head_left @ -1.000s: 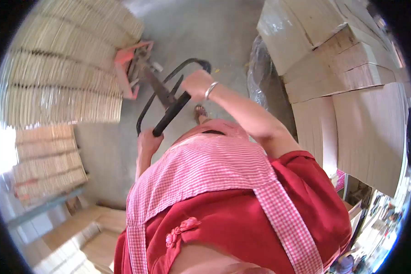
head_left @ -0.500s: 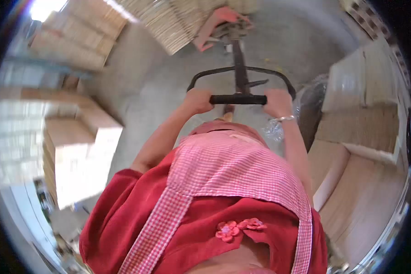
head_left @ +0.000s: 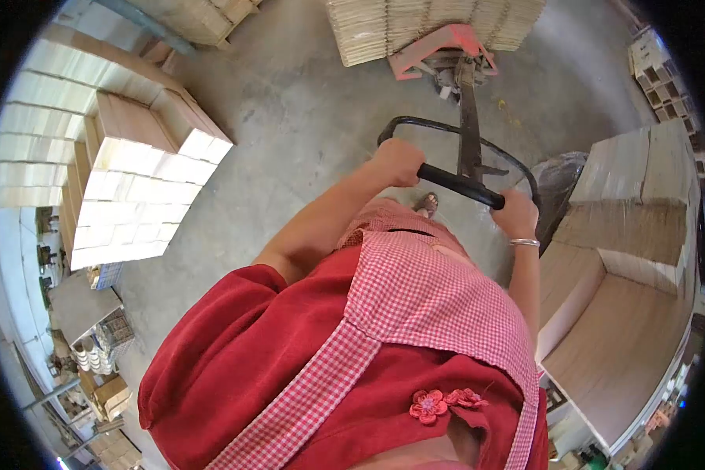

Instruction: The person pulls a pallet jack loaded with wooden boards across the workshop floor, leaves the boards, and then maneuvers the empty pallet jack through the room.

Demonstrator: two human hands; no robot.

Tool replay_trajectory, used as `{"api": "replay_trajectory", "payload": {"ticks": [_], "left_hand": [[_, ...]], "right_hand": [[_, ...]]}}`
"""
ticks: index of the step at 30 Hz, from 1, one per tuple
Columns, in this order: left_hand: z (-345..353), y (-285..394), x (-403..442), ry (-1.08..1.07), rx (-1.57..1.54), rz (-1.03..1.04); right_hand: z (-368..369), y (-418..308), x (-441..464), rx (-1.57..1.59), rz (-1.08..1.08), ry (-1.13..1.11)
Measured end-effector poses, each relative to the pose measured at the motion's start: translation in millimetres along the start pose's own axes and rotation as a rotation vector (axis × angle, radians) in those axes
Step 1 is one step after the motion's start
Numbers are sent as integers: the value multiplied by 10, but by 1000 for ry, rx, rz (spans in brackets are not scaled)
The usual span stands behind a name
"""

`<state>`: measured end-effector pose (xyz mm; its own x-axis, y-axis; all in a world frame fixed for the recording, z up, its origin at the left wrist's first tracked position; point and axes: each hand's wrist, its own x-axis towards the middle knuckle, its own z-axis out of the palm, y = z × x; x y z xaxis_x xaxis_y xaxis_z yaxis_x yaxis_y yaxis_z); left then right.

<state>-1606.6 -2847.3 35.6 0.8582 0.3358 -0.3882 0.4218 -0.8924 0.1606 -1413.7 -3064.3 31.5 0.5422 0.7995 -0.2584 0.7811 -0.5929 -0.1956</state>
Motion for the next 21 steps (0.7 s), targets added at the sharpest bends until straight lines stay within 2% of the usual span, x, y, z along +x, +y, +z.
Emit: {"api": "replay_trajectory", "payload": {"ticks": [2,6,8,15,21], "left_hand": [[24,68,44,35,12,29],[53,285,119,31,30,62],[16,260,60,110,-27,56],[287,-127,60,113,12,43],[187,-546,-94,115,-13,67]], "right_hand": [[32,147,15,-7,-50,88],[-2,332,-60,-58,-24,62],[16,277,-38,-26,-14,22],[234,14,-16,0,-45,74],[287,-405,37,0,-78,155]]}}
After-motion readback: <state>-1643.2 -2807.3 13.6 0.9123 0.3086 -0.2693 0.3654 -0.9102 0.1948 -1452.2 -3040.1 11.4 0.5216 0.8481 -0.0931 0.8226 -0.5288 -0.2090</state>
